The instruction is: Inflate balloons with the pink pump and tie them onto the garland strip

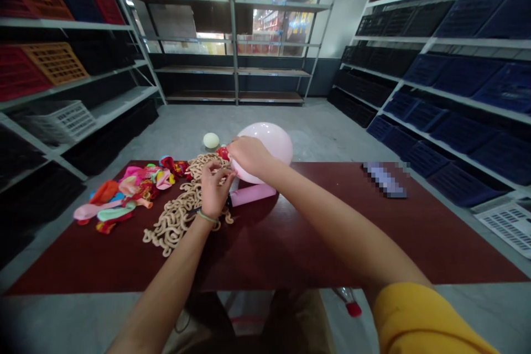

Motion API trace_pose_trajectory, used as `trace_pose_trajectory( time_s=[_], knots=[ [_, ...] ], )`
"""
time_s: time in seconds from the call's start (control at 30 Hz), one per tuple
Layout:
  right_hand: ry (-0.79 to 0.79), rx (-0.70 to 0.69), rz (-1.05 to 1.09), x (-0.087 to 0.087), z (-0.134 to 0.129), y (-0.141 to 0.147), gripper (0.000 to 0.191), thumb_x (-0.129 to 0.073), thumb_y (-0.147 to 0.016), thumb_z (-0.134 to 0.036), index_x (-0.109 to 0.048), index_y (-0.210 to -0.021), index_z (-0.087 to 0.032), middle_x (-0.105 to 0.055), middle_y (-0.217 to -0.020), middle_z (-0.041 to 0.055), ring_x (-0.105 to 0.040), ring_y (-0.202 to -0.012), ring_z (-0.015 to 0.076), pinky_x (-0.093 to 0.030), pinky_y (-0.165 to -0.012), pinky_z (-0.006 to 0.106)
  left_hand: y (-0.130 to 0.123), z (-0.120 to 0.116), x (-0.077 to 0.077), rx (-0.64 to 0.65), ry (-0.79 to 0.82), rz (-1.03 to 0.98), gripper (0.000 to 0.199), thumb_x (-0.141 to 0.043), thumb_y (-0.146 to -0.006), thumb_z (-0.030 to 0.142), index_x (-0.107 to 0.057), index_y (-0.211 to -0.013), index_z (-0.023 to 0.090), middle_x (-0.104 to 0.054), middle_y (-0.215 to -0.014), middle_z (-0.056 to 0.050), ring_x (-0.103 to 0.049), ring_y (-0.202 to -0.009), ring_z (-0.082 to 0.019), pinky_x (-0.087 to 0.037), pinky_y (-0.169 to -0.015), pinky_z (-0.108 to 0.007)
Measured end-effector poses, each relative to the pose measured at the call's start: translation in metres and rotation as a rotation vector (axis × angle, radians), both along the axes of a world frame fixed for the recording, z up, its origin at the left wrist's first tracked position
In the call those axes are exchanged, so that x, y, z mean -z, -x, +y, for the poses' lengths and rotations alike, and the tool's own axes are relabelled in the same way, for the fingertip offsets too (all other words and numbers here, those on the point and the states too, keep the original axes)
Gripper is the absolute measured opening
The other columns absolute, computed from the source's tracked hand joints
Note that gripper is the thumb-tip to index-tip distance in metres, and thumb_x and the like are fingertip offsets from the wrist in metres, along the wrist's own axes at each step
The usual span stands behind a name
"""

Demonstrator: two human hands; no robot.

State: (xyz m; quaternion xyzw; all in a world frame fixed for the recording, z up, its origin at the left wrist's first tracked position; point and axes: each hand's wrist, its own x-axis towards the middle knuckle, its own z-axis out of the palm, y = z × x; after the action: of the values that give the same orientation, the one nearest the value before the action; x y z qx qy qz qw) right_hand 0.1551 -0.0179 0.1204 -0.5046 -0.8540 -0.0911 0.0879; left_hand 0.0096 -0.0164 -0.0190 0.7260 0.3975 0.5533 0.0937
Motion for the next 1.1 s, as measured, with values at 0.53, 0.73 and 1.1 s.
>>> trace_pose_trajectory(
  time_s=[0.53,0.73,1.1],
  knots=[
    [0.016,0.155,0.144,0.04,-0.024,-0.005,0.02,-0.044,-0.096,-0.026,-0.063,-0.095,-0.018,-0.068,-0.092,0.0057,-0.055,-0.072,0.0149,-0.031,-0.062,0.029,0.0,0.018,0.01,0.182,0.685,-0.475,0.02,-0.063,-0.082,0.036,-0.064,-0.075,0.016,-0.067,-0.073,-0.002,-0.062,-0.07,-0.015,-0.049,-0.07,-0.026],
    [0.098,0.36,0.432,0.068,-0.036,-0.002,0.016,-0.049,-0.094,-0.03,-0.061,-0.096,-0.019,-0.069,-0.086,0.0056,-0.059,-0.074,0.0168,-0.036,-0.066,0.027,-0.005,0.017,0.008,0.177,0.699,-0.597,0.023,-0.064,-0.08,0.038,-0.061,-0.072,0.016,-0.066,-0.074,-0.002,-0.063,-0.07,-0.015,-0.049,-0.07,-0.026],
    [0.55,0.432,1.742,0.111,-0.016,0.015,0.018,-0.049,-0.085,-0.032,-0.039,-0.098,-0.025,-0.064,-0.084,-0.0006,-0.063,-0.077,0.0162,-0.053,-0.07,0.034,-0.002,0.002,-0.004,0.081,0.182,-0.189,0.018,-0.06,-0.088,0.029,-0.059,-0.073,0.018,-0.064,-0.082,-0.004,-0.059,-0.081,-0.017,-0.044,-0.074,-0.027]
  ],
)
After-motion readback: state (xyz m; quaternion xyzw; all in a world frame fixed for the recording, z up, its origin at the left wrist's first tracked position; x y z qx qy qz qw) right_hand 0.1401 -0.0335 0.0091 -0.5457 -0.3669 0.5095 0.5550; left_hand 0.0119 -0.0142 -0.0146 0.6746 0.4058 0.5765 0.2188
